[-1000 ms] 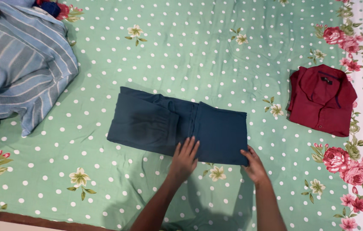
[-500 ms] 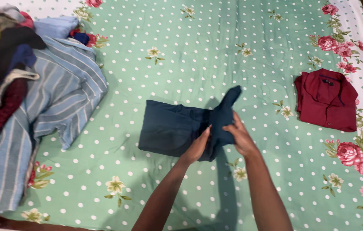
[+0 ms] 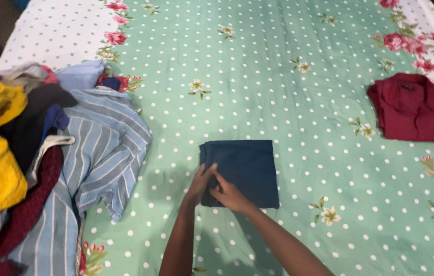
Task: The person folds several garments on a bed, including a dark blue pair of trousers, a light blue striped shirt, a yellow top, and a white shirt. Each item is laid flat, folded neatly, and stacked on the bed.
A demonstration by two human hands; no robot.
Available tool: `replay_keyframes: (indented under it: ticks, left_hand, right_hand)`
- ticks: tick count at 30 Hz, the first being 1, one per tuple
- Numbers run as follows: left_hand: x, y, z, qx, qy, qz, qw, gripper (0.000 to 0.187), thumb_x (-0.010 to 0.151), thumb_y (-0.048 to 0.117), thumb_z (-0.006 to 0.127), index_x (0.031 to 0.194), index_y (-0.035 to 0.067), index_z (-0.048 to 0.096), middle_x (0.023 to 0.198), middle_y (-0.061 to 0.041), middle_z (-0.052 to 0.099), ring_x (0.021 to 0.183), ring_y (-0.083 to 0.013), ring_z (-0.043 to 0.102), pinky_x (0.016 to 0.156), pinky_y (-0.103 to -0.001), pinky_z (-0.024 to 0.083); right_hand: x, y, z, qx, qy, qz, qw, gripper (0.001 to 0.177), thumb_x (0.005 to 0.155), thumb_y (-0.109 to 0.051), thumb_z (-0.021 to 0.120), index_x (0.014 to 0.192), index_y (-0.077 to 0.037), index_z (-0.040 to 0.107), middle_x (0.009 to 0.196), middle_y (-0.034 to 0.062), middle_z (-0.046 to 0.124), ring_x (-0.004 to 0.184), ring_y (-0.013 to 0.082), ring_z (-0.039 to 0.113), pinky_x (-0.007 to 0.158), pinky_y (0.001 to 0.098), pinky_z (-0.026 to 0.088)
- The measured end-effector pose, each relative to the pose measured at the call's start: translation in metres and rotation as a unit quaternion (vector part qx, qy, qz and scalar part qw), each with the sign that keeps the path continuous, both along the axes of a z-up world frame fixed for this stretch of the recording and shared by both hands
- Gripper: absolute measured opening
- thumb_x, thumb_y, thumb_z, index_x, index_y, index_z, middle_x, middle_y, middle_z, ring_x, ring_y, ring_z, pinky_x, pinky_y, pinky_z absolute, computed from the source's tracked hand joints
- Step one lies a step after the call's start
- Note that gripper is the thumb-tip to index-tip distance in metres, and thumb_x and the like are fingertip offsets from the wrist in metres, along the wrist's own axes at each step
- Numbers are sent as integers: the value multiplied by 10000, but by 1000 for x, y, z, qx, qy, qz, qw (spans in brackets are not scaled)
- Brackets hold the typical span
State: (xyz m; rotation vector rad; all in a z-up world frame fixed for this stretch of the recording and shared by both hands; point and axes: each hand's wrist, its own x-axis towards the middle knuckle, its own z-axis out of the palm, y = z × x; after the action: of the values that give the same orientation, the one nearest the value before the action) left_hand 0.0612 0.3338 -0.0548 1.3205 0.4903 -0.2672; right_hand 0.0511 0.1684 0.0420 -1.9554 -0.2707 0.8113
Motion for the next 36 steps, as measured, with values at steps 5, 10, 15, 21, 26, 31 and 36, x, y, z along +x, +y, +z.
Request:
replay_keyframes:
  ticks: [5,10,15,21,26,31,36]
  left_hand:
    - [-6,-10,10,205,-198,34,958,525,970,184,596,1471,56,510,1270,-178,691,1137,-302,688,969,-352,515]
    - [-30,-27,39,319,-115,93,936,472,980,195,592,1428,58,528,1250,-219,659,1151,-354,672,971,-405,509]
    - [-56,-27,48,416,-182,100,885,703,885,328,750,1420,-37,478,1249,-293,562,1135,-427,587,945,-470,492]
    - [-58,-9,26,271,33,14,962,805,823,503,751,1383,-16,496,1050,-239,715,917,-331,741,821,-411,584]
    - [-68,-13,12,39,22,9,999,631,856,432,756,1212,-75,635,1023,-182,748,830,-254,738,704,-394,588]
    - [-132,-59,11,-248,35,71,966,530,859,237,695,1324,35,541,1170,-82,715,1008,-204,739,831,-365,630]
    - [-192,-102,5,-272,130,89,949,555,904,246,703,1389,68,502,1175,-134,661,1006,-271,685,880,-439,567]
  right_hand:
    - [6,-36,-12,-116,-358,-39,926,551,968,-274,653,1494,-201,506,1314,149,578,1194,297,578,1002,432,459]
    - [22,-78,-27,-335,-383,-86,856,608,944,-351,637,1507,-218,449,1578,209,348,1439,391,320,1115,551,239]
    - [-12,-119,-65,-163,-270,-293,903,705,979,-384,643,1587,-162,363,1553,193,423,1427,368,434,1155,434,380]
    - [-63,-166,-119,193,92,-512,832,671,978,-433,686,1443,38,576,1265,181,640,1065,269,598,966,406,494]
    - [-85,-161,-129,386,221,-539,715,780,976,-521,681,1424,79,461,1239,175,555,1143,285,612,1033,424,505]
    - [-114,-117,-83,365,297,-490,734,889,855,-664,587,1487,-60,421,1371,159,585,1233,292,594,1042,447,476]
    - [-129,-93,-42,318,327,-474,753,789,859,-537,689,1510,-170,433,1457,104,540,1336,294,532,1122,471,430]
